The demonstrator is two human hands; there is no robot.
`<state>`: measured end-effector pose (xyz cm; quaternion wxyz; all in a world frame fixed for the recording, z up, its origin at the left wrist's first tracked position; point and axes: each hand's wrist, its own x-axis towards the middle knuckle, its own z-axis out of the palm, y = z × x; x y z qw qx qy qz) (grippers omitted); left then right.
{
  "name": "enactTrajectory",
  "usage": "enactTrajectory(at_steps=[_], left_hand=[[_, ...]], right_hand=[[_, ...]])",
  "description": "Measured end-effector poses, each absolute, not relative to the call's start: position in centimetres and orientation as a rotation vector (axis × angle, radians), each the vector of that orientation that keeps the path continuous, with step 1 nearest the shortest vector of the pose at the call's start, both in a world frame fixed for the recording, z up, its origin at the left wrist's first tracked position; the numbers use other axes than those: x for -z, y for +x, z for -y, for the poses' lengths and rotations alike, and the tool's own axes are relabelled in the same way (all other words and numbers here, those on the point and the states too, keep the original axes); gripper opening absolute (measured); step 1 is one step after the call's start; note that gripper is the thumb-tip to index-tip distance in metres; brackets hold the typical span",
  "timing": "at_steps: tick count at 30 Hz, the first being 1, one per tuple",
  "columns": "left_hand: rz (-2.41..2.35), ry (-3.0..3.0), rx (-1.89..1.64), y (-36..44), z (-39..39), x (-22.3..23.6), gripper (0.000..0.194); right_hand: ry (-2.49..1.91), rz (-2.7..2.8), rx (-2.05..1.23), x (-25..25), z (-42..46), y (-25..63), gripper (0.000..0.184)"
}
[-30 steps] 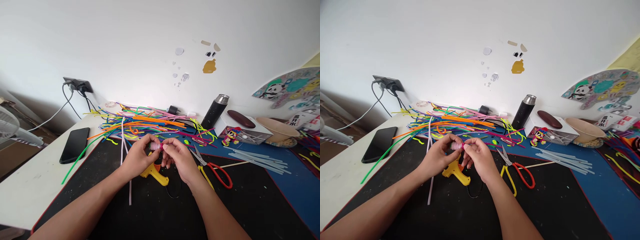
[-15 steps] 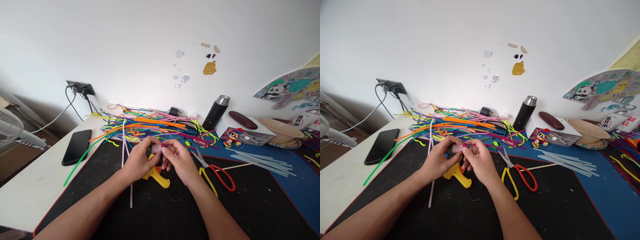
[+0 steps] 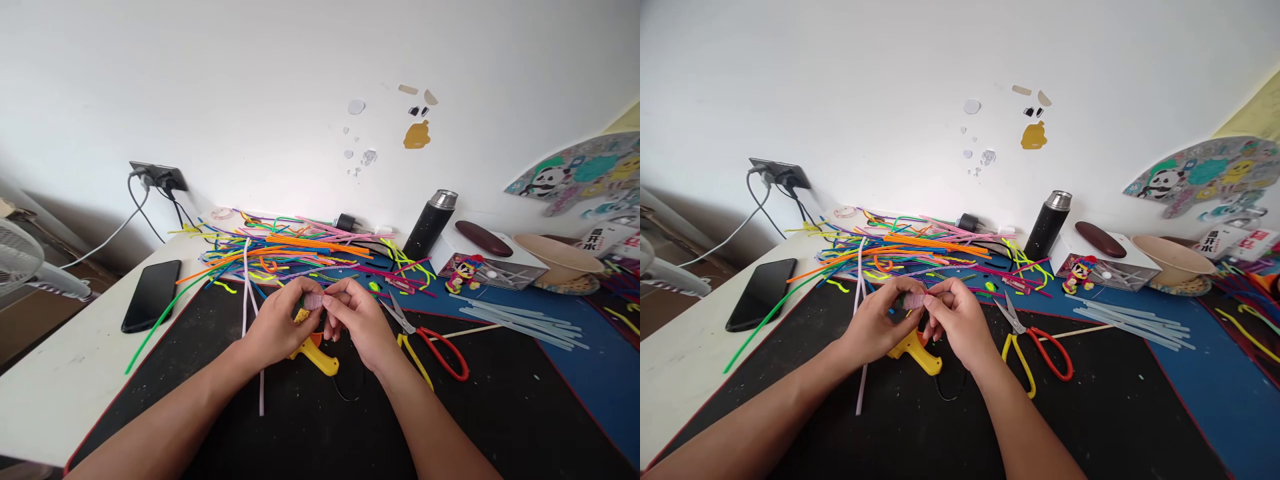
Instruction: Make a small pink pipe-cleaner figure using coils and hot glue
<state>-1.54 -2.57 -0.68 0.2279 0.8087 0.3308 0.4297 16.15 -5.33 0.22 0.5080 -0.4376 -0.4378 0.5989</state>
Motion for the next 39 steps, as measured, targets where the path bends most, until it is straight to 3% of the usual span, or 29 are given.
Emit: enactTrajectory(at_steps=[20,39], left_hand=[[-0.878,1.782,-1.268,-1.0,2.4,0.6,0.015],[-0.728,2.564,-1.297,-1.9,1.7,0.8,0.025]], right_hand=[[-1.042,1.017,-1.476,-0.4,5.2,16.4,0.043],[-1.089,1.126,-1.458,0.0,5.0,16.4,0.042]])
